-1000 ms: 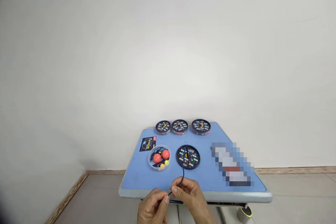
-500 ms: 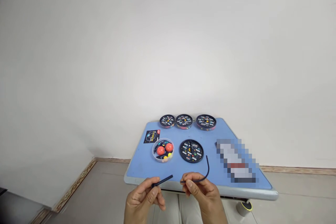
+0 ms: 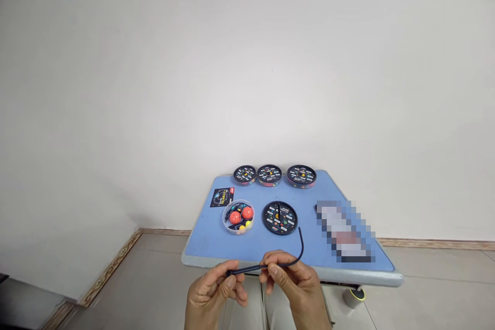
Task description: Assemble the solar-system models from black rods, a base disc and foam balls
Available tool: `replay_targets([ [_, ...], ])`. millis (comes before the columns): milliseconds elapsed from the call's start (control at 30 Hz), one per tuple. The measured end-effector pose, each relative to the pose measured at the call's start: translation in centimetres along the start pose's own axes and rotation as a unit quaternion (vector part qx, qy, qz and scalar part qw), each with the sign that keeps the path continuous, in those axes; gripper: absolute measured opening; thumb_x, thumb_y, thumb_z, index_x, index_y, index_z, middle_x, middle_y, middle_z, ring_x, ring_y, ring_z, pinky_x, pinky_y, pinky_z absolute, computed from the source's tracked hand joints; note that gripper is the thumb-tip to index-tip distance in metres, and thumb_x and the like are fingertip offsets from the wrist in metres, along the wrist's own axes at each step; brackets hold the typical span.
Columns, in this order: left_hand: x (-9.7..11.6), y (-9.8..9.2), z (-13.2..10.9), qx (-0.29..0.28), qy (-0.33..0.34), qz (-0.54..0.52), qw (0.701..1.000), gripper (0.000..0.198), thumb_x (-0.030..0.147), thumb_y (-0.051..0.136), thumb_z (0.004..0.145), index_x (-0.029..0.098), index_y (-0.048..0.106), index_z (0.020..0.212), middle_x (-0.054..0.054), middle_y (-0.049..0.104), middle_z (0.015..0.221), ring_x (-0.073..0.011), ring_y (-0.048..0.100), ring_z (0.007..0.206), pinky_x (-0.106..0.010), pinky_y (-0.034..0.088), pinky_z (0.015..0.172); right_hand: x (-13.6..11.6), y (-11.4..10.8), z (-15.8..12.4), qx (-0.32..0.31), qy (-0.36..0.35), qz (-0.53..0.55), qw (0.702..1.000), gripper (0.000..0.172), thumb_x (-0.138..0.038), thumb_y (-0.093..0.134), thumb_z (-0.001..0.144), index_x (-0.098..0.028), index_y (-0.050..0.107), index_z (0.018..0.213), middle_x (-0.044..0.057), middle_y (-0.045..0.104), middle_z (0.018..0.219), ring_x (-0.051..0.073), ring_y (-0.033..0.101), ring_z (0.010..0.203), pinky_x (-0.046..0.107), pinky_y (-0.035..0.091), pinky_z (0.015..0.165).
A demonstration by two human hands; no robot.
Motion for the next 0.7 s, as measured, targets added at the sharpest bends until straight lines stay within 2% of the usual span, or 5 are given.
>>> replay_targets([
  [167,-0.1,0.2,0.0,0.005,0.007,-0.006,1.0,0.036,0.048,0.081,0.072,0.017,0.079,0.09,-0.006,0.076,0.067,-0.0175,0.068,0.049,-0.027,0.059,0.048,-0.2,0.2,0.0,-0.003,0.005,0.009,1.0,0.021,-0.04,0.08,0.074,-0.02,0.078,0.075,0.006,0.07,0.074,0.016,0.063,0.056,0.027,0.052,0.054],
  [300,-0.4,0.2,0.1,0.01,0.001,-0.011,1.0,0.038,0.05,0.08,0.072,0.016,0.078,0.089,-0.007,0.076,0.067,-0.0179,0.069,0.049,-0.027,0.059,0.047,-0.6,0.6,-0.2,0.033,0.006,0.028,0.999,0.021,-0.04,0.082,0.071,-0.02,0.076,0.071,0.005,0.069,0.073,0.015,0.062,0.055,0.026,0.05,0.053],
  [400,-0.7,0.2,0.1,0.016,-0.005,-0.008,1.0,0.04,0.051,0.08,0.071,0.015,0.078,0.088,-0.007,0.075,0.067,-0.0182,0.068,0.047,-0.027,0.058,0.045,-0.8,0.7,-0.3,0.035,0.001,0.029,0.999,0.021,-0.04,0.082,0.071,-0.02,0.077,0.07,0.004,0.069,0.074,0.014,0.062,0.056,0.025,0.05,0.053],
  [567,-0.4,0.2,-0.2,0.024,0.016,0.014,0.999,0.032,0.046,0.08,0.073,0.017,0.078,0.086,-0.004,0.073,0.063,-0.0158,0.067,0.044,-0.024,0.057,0.044,-0.5,0.0,0.3,0.001,0.001,-0.009,1.0,0.019,-0.037,0.082,0.071,-0.019,0.078,0.07,0.006,0.07,0.077,0.016,0.063,0.057,0.026,0.05,0.051],
  [700,-0.3,0.8,-0.4,0.015,0.022,0.025,0.999,0.031,0.047,0.078,0.075,0.017,0.078,0.085,-0.003,0.071,0.06,-0.0159,0.066,0.043,-0.023,0.056,0.042,0.1,-1.2,0.5,0.03,0.016,-0.025,0.999,0.022,-0.04,0.083,0.069,-0.019,0.078,0.07,0.007,0.072,0.072,0.016,0.062,0.055,0.027,0.049,0.05],
])
Point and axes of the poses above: each hand's wrist, its own z-axis towards the middle knuckle, its own y-axis out of the palm, x = y × z, the point moved 6 cm from there along z, towards the middle knuckle
